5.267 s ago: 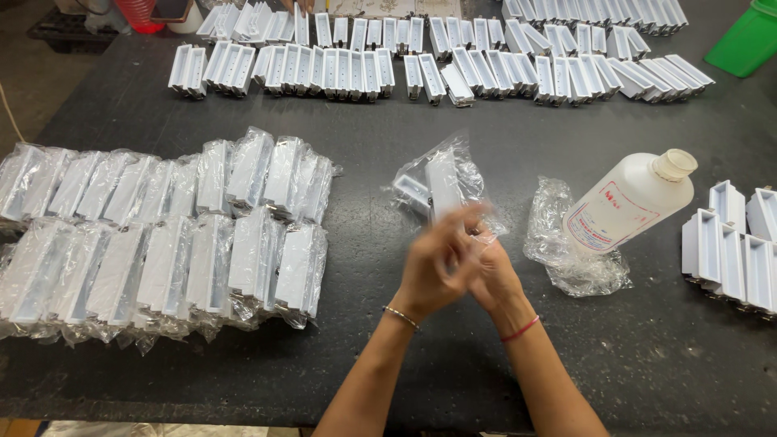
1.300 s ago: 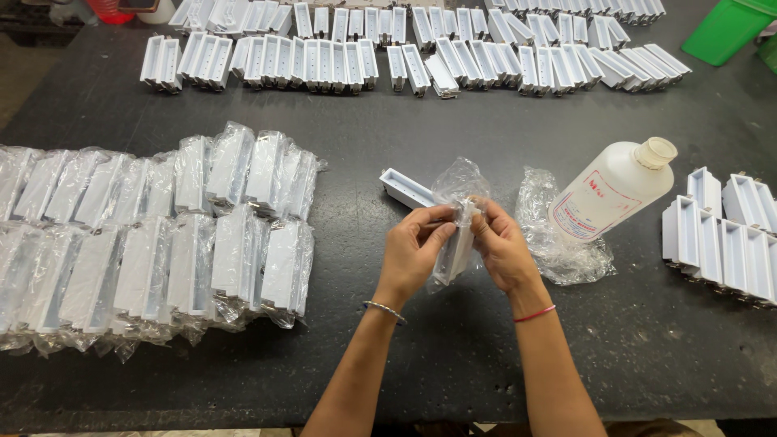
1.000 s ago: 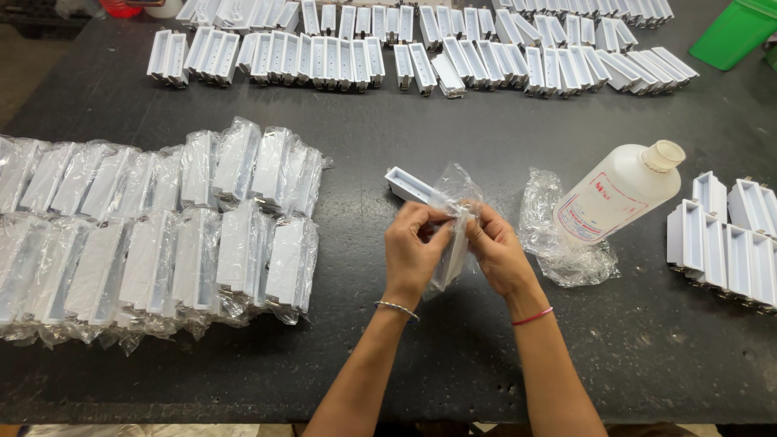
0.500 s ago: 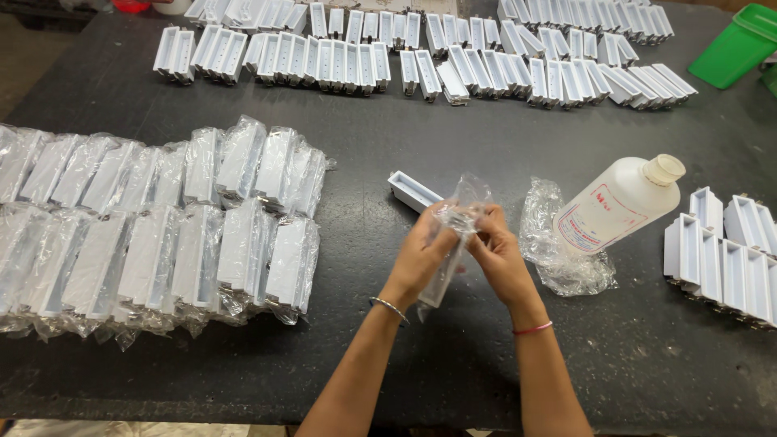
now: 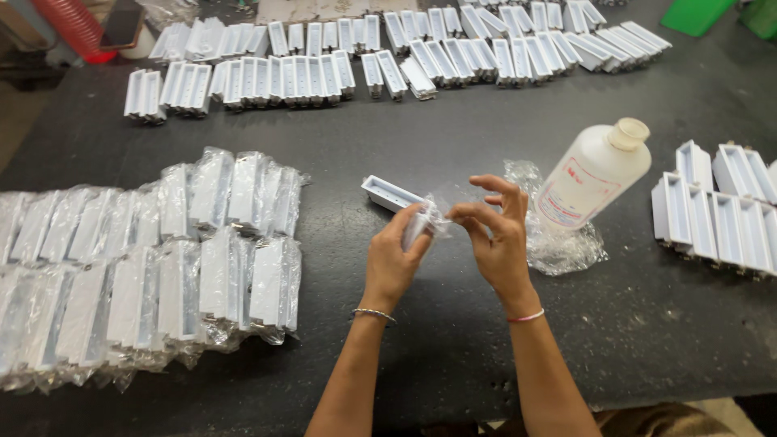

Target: The person repeatedly picks up small white rectangular components and wraps each one individually in clear plastic film. The wrapped items are stacked on the left side of the table while unwrapped components remain in rows on the right.

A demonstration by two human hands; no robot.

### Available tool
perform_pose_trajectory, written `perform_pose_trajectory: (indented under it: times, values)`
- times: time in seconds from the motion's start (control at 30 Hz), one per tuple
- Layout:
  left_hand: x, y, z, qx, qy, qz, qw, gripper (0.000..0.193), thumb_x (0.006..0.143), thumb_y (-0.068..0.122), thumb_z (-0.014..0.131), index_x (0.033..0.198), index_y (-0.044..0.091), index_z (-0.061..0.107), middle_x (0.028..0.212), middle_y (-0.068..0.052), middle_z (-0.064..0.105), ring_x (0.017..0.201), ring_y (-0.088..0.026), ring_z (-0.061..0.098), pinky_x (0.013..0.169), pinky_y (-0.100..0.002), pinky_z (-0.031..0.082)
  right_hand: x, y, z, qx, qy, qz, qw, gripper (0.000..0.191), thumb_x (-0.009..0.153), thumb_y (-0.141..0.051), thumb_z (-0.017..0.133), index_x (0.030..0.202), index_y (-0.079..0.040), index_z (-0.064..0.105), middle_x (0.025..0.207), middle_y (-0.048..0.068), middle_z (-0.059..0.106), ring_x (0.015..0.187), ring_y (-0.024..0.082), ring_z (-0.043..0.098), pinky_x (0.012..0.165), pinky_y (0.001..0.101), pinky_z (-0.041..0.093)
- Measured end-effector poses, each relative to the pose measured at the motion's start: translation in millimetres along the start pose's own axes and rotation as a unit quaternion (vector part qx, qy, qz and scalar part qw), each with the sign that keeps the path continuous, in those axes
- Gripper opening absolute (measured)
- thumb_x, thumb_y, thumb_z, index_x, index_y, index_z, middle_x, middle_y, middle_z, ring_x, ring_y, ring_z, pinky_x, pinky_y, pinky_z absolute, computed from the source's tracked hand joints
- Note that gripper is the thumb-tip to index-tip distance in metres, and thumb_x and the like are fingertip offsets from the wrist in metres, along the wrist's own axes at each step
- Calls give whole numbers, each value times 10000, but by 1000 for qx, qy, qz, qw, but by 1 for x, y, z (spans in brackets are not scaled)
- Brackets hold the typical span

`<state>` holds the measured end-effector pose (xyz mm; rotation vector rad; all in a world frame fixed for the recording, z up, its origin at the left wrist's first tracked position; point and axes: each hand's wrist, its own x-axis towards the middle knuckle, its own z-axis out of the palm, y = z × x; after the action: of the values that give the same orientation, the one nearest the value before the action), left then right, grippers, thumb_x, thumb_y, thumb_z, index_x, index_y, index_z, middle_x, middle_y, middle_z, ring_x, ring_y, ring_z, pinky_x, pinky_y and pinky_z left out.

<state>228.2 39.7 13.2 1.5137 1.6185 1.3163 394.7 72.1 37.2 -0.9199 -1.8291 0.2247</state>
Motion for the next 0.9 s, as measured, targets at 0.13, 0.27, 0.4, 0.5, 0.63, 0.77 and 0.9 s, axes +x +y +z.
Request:
perform_pose_trajectory:
  times: [0.13,0.27,0.4,0.5,0.63,0.77,0.9]
  values:
    - [-1,0,1,-38,-2,-7,999,502,862,269,653,1340,120,629,1082,-105,778,866,-190,766,773,-339,606,-2,4,-5,121,-25,79,989,104,907,-92,729,928,-185,769,1358,18,530,1208,212,509,1009,381,517]
    - [-3,-3,-4,-78,-16,-9,997,490,884,275,648,1344,108,632,1078,-108,778,902,-173,761,802,-319,598,0,-1,-6,193,-81,49,977,75,914,-101,711,939,-157,753,1377,34,524,1225,236,523,1067,413,505]
    - [-3,-6,-11,-119,-36,-22,992,473,882,260,642,1326,97,642,1069,-93,772,877,-159,751,783,-309,603,0,-3,-8,346,-91,90,929,165,1030,-231,613,1134,-136,699,1500,56,532,1339,213,569,1111,390,529]
    - [-2,-5,-15,-126,-52,-39,990,432,862,249,643,1262,85,634,998,-83,757,807,-146,733,718,-308,600,1,5,-6,509,-22,253,822,329,995,-261,617,1303,-149,641,1402,102,581,1210,217,610,993,371,551]
    - [-1,0,-20,-100,-83,-49,990,344,841,248,668,1128,64,630,872,-113,745,704,-144,703,655,-304,584,0,19,3,380,-122,276,874,388,933,-212,686,1277,-33,668,1268,106,704,1166,200,664,1012,359,557]
    - [-2,3,-27,-89,-122,-85,985,358,816,280,687,1101,81,600,866,-151,751,709,-188,733,639,-316,586,-6,25,2,378,-190,268,866,448,884,-188,733,1297,-28,663,1192,93,742,1111,181,693,1002,343,561]
    - [-4,1,-26,-64,-125,-69,988,392,798,302,719,1092,80,584,929,-156,750,791,-236,769,698,-343,615,-5,22,-1,317,-228,257,884,452,865,-170,743,1290,-33,674,1153,79,765,1019,148,731,917,292,601]
